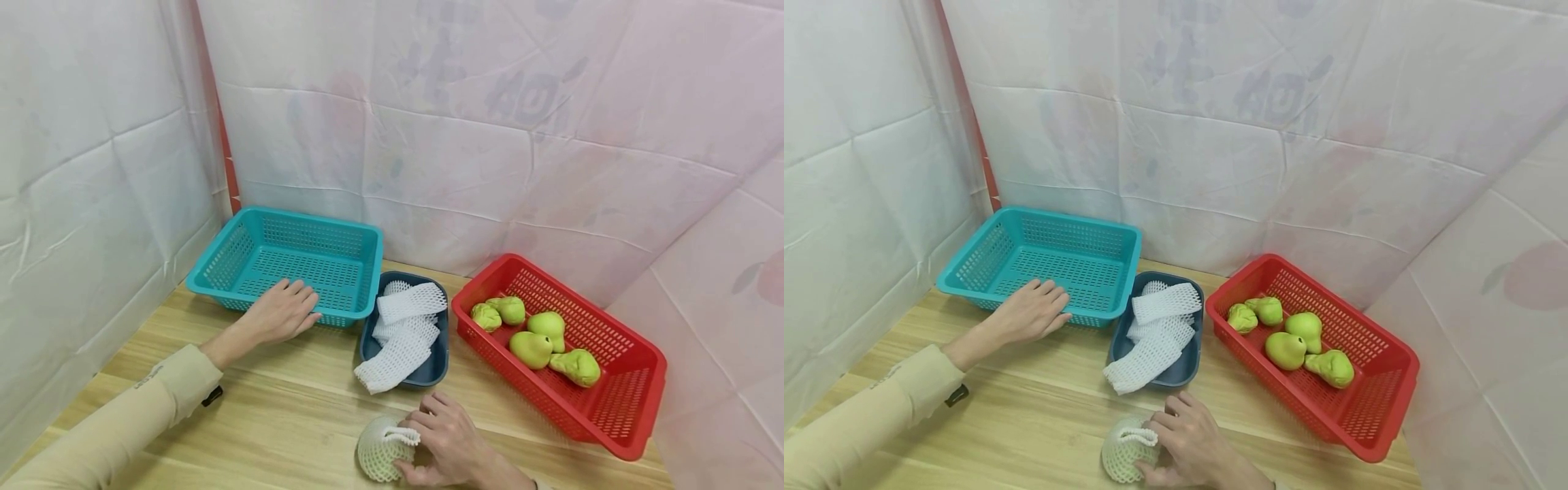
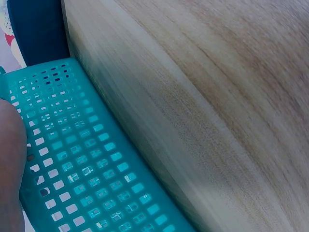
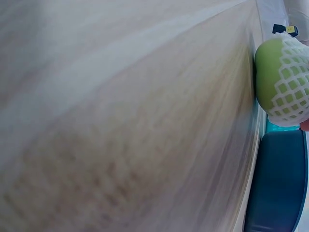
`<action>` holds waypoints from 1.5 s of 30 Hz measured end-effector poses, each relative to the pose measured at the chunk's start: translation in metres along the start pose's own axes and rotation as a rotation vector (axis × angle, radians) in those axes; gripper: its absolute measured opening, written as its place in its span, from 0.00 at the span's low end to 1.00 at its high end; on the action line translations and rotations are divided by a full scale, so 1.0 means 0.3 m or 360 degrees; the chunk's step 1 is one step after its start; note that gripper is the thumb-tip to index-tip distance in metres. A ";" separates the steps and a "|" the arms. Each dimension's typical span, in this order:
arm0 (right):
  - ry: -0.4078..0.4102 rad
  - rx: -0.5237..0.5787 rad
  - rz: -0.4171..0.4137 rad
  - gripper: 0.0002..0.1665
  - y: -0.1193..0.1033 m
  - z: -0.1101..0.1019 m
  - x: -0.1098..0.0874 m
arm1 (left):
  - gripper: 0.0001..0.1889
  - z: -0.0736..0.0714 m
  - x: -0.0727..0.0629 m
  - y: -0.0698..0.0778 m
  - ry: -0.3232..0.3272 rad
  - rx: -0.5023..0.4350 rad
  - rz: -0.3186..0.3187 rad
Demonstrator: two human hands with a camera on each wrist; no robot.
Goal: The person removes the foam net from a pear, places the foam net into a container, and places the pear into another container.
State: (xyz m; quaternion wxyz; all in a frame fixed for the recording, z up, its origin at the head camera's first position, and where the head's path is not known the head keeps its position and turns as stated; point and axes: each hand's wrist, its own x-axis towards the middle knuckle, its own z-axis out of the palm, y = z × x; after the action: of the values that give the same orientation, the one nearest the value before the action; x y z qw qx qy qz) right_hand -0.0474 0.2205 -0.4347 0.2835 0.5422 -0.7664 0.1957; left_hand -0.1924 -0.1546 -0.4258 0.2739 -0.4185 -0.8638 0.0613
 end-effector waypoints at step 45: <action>0.0190 -0.0033 -0.0270 0.13 0.044 -0.094 0.096 | 0.32 -0.005 0.000 0.000 -0.0036 -0.0011 -0.0010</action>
State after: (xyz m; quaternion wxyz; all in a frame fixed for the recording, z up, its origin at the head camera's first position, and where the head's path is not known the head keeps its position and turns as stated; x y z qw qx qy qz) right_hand -0.0609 0.2214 -0.3943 0.3498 0.5896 -0.7014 0.1950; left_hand -0.1917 -0.1547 -0.4245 0.2630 -0.4160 -0.8683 0.0621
